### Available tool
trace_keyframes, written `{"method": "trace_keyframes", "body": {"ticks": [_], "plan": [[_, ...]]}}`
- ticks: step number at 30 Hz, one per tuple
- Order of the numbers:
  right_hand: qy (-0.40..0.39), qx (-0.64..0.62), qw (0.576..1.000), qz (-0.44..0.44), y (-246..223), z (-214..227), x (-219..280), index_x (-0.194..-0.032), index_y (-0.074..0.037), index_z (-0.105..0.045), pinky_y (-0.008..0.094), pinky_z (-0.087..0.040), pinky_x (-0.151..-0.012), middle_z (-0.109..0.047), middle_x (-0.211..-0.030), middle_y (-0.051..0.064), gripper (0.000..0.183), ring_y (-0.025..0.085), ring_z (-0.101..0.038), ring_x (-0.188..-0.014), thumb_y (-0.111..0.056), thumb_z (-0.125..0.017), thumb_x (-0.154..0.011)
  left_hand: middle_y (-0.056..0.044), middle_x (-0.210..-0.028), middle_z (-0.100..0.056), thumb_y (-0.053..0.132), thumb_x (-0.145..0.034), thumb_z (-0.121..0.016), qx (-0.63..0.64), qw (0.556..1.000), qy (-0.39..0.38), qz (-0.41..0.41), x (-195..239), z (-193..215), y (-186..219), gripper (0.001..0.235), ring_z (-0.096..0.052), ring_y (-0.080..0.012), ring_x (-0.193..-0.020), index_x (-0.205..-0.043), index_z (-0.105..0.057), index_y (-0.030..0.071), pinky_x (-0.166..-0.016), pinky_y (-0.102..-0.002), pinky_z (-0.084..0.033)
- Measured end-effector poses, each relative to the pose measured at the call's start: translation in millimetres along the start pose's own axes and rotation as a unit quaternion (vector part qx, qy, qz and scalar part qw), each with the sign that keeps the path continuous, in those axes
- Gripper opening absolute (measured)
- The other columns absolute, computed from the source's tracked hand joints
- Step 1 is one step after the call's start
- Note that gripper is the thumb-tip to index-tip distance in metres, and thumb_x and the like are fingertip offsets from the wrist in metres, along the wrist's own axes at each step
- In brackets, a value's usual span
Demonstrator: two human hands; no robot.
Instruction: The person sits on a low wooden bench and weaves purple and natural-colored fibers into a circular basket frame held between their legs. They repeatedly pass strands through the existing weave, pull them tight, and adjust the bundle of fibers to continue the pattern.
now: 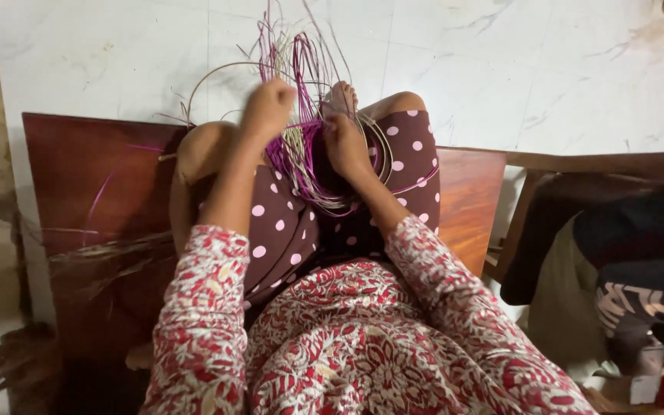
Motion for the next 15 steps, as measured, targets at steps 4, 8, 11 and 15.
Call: {"method": "trace_keyframes", "body": {"ticks": [4, 8, 11, 15], "plan": [[-0.024, 0.078, 0.997, 0.000, 41.6, -31.0, -26.0, -0.135, -0.026, -0.058, 0.055, -0.053, -0.098, -0.073, -0.115, 0.018, 0.040, 0.043, -0.067, -0.113, -0.020, -0.057, -0.095, -0.027, -0.113, -0.070, 0.029, -0.103, -0.046, 0.005, 0.998, -0.061, 0.019, 14.2, -51.5, -20.4, 0.040, -0.062, -0.0470, -0.116, -0.113, -0.070, -0.001, -0.101, -0.057, -0.046], [-0.008, 0.064, 0.998, -0.025, 48.6, -27.6, -22.9, -0.124, -0.030, -0.064, 0.051, -0.056, -0.090, -0.077, -0.107, 0.010, 0.033, 0.037, -0.072, -0.102, -0.027, -0.063, -0.091, -0.026, -0.103, -0.072, 0.021, -0.100, -0.043, -0.019, 0.998, -0.055, -0.006, 20.0, -51.0, -17.1, 0.036, -0.065, -0.0482, -0.107, -0.100, -0.072, -0.001, -0.092, -0.057, -0.051], [-0.005, 0.016, 0.999, -0.038, 51.9, -23.3, -25.5, -0.117, -0.024, -0.066, 0.045, -0.059, -0.077, -0.078, -0.101, 0.007, 0.028, 0.031, -0.075, -0.085, -0.023, -0.066, -0.089, -0.027, -0.106, -0.071, 0.019, -0.100, -0.045, -0.099, 0.995, -0.013, 0.025, 3.6, -30.1, -40.1, 0.033, -0.065, -0.0463, -0.112, -0.104, -0.072, -0.001, -0.094, -0.057, -0.052], [-0.011, -0.038, 0.998, -0.045, 64.6, -25.5, -32.1, -0.108, -0.023, -0.070, 0.028, -0.060, -0.054, -0.078, -0.094, 0.003, 0.021, 0.019, -0.074, -0.060, -0.017, -0.068, -0.088, -0.019, -0.104, -0.073, 0.016, -0.097, -0.051, -0.341, 0.936, 0.054, 0.067, 10.9, 21.3, -38.1, 0.028, -0.063, -0.0428, -0.112, -0.103, -0.076, 0.004, -0.095, -0.054, -0.046]]}}
Point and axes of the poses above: each hand's wrist, its own x-axis away from the middle knuckle, its own z-axis out of the back of the hand, y = z × x, the point moved 9 cm from there along -x, towards the middle knuckle
